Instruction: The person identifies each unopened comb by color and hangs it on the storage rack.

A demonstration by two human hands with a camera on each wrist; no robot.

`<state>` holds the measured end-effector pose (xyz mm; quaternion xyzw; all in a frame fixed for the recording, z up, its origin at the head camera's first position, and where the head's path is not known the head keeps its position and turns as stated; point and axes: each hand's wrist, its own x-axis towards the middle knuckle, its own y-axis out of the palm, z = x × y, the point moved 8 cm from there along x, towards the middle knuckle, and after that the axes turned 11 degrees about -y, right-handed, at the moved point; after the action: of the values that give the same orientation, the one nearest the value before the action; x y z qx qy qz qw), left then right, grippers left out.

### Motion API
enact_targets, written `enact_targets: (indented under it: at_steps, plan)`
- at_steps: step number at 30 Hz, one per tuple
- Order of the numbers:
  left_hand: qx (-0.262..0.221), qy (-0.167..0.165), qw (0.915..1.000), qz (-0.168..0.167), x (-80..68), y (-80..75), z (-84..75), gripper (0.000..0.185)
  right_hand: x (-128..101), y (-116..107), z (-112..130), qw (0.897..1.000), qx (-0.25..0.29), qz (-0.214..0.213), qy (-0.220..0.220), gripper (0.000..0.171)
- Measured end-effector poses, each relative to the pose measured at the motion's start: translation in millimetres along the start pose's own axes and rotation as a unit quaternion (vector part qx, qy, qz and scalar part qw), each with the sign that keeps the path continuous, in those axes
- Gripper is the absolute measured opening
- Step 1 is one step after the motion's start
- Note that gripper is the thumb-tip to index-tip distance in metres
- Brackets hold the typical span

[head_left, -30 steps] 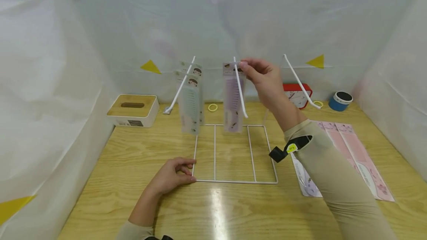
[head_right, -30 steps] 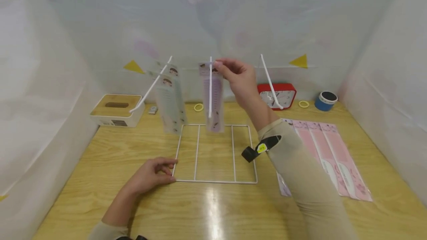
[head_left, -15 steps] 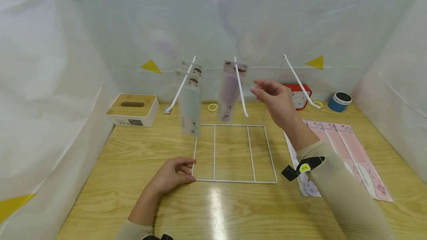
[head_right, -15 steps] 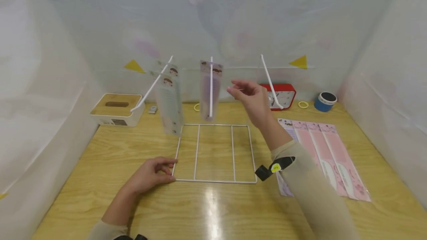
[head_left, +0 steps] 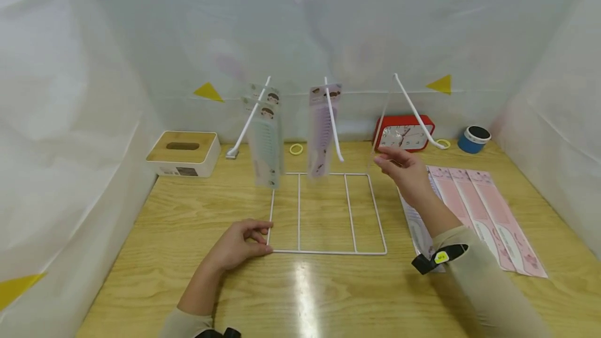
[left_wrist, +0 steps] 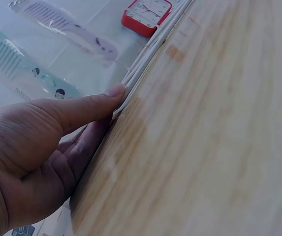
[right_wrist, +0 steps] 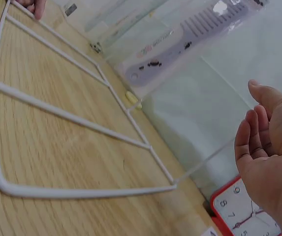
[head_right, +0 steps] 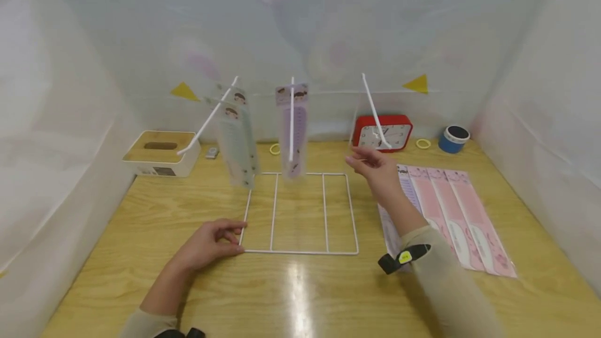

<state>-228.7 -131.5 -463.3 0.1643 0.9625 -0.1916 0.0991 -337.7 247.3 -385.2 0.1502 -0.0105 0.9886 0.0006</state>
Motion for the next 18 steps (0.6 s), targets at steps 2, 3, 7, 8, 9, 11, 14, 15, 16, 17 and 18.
enact_targets:
  at_steps: [2,3,7,8,9,11,14,15,16,17,18]
  plan:
    - [-0.001,0.000,1.0000,-0.002,0.0,0.5,-0.1,0.053,0,-10,-8,1.000,-0.018,0.001,-0.003,0.034]
    - [-0.001,0.000,1.0000,-0.003,-0.1,0.8,-0.3,0.053,1,-14,-12,1.000,-0.026,0.003,-0.002,0.034]
    - [-0.002,0.002,1.0000,-0.002,-0.8,0.7,0.2,0.053,4,-31,-26,0.994,-0.104,0.025,0.003,0.043]
    - [-0.002,0.002,1.0000,-0.002,-0.9,0.6,0.2,0.053,4,-35,-28,0.991,-0.132,0.032,0.007,0.046]
    - [-0.001,0.002,1.0000,-0.001,-1.1,0.6,0.0,0.053,6,-39,-31,0.986,-0.160,0.039,0.010,0.051]
    - [-0.002,0.002,1.0000,-0.001,-1.4,0.3,-0.4,0.053,8,-47,-35,0.975,-0.215,0.054,0.017,0.058]
    - [0.001,0.003,1.0000,-0.001,-1.5,0.2,-1.2,0.053,13,-57,-38,0.961,-0.265,0.083,0.016,0.063]
    - [0.001,0.002,1.0000,-0.001,-1.4,0.3,-1.3,0.053,15,-60,-38,0.955,-0.280,0.096,0.013,0.062]
    - [0.001,0.001,1.0000,-0.002,-1.3,0.1,-0.9,0.052,17,-62,-37,0.949,-0.294,0.110,0.008,0.060]
    - [0.000,0.001,1.0000,-0.003,-1.3,-0.1,-0.6,0.052,19,-64,-37,0.943,-0.308,0.127,0.003,0.059]
    - [0.000,0.001,1.0000,-0.003,-1.2,-0.2,-0.2,0.052,21,-66,-36,0.937,-0.320,0.144,-0.004,0.057]
